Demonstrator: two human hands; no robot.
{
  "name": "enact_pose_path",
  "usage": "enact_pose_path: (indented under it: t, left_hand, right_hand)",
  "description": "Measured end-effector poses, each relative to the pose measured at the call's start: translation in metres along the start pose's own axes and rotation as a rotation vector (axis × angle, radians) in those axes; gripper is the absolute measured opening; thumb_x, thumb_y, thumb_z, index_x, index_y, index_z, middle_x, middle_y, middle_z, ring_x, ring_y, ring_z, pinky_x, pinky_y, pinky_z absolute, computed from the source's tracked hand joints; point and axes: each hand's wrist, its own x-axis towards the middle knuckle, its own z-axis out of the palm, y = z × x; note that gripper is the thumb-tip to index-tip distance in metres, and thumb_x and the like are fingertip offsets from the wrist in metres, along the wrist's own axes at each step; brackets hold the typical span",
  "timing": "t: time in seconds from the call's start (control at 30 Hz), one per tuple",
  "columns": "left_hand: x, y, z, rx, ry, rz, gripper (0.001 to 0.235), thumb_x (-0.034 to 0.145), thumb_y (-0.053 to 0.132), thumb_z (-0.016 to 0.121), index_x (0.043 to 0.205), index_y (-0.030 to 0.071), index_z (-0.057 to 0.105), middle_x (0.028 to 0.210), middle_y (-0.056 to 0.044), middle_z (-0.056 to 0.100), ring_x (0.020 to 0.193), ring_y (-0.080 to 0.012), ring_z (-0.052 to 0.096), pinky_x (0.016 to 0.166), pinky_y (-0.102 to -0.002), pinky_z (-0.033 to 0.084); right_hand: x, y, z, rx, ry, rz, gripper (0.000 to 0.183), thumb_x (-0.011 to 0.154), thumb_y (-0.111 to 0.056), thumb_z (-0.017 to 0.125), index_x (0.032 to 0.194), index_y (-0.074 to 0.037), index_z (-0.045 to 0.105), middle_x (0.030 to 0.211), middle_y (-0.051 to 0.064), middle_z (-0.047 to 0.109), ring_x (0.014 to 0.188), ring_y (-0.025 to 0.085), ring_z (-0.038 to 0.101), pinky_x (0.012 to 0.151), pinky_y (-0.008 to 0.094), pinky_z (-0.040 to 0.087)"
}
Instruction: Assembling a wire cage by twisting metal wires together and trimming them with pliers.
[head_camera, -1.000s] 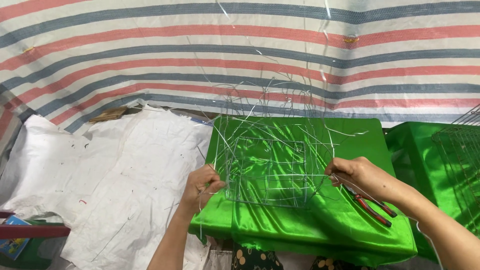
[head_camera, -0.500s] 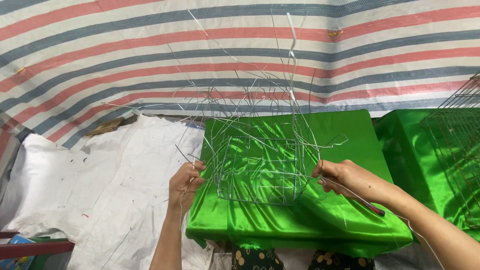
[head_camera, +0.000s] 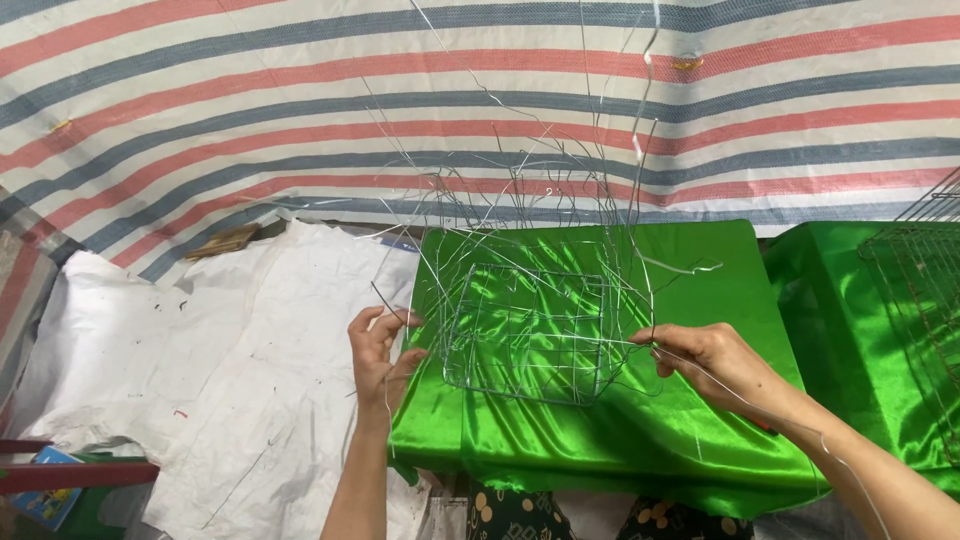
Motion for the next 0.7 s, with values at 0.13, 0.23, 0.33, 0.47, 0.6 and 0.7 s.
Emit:
enact_pose_path:
  t: [0.13,0.23,0.33,0.47,0.6,0.7]
  left_hand:
    - [-0.024,-0.001,0.004,-0.009,0.072,-0.023,0.079,0.077,0.011,0.086,0.137,0.006,0.036,0.116,-0.016,0.066,0.121,-0.0318,0.060,0.110,-0.048,0.048]
    - [-0.037,-0.008,0.014,0.125,0.121,0.095,0.059,0.083,0.018,0.082,0.129,-0.001,0.051,0.117,-0.016,0.066,0.121,-0.0295,0.059,0.110,-0.044,0.044]
    - [-0.036,-0.002,0.024,0.373,0.160,0.149,0.071,0.082,0.039,0.083,0.134,0.001,0.054,0.123,-0.017,0.066,0.124,-0.0319,0.056,0.111,-0.049,0.041]
    - [-0.027,0.006,0.034,0.465,0.276,0.273,0.044,0.083,0.025,0.085,0.116,0.000,0.069,0.109,-0.014,0.075,0.109,-0.0292,0.068,0.101,-0.043,0.053]
    - [-0.027,0.015,0.038,0.324,0.313,0.166,0.029,0.084,0.007,0.080,0.112,0.005,0.073,0.108,-0.008,0.074,0.110,-0.0184,0.066,0.093,-0.032,0.063]
    - [-0.024,0.021,0.034,0.355,0.331,0.023,0.021,0.084,0.010,0.078,0.105,0.007,0.077,0.107,-0.008,0.073,0.106,-0.0182,0.069,0.095,-0.033,0.059]
  right_hand:
    - [0.002,0.009,0.002,0.028,0.007,-0.011,0.039,0.089,-0.007,0.066,0.120,-0.026,0.079,0.065,0.009,0.085,0.062,0.024,0.077,0.068,0.037,0.060]
    - [0.001,0.008,0.002,0.058,0.023,-0.019,0.042,0.088,-0.006,0.065,0.121,-0.027,0.079,0.064,0.008,0.085,0.062,0.022,0.077,0.068,0.037,0.060]
    - [0.001,0.012,0.002,0.052,0.009,-0.033,0.044,0.087,-0.005,0.066,0.124,-0.026,0.078,0.064,0.010,0.084,0.063,0.025,0.076,0.069,0.039,0.059]
    - [0.000,0.020,-0.004,0.063,-0.005,-0.017,0.049,0.086,-0.001,0.065,0.124,-0.029,0.079,0.062,0.007,0.083,0.058,0.021,0.071,0.063,0.035,0.057]
    - [-0.003,0.026,-0.009,-0.104,-0.091,-0.010,0.041,0.094,-0.022,0.064,0.133,-0.033,0.074,0.071,-0.003,0.077,0.074,0.006,0.077,0.076,0.023,0.055]
    - [-0.001,0.025,-0.011,-0.052,-0.127,-0.030,0.041,0.095,-0.019,0.063,0.133,-0.028,0.075,0.072,-0.002,0.072,0.074,0.008,0.074,0.076,0.024,0.053]
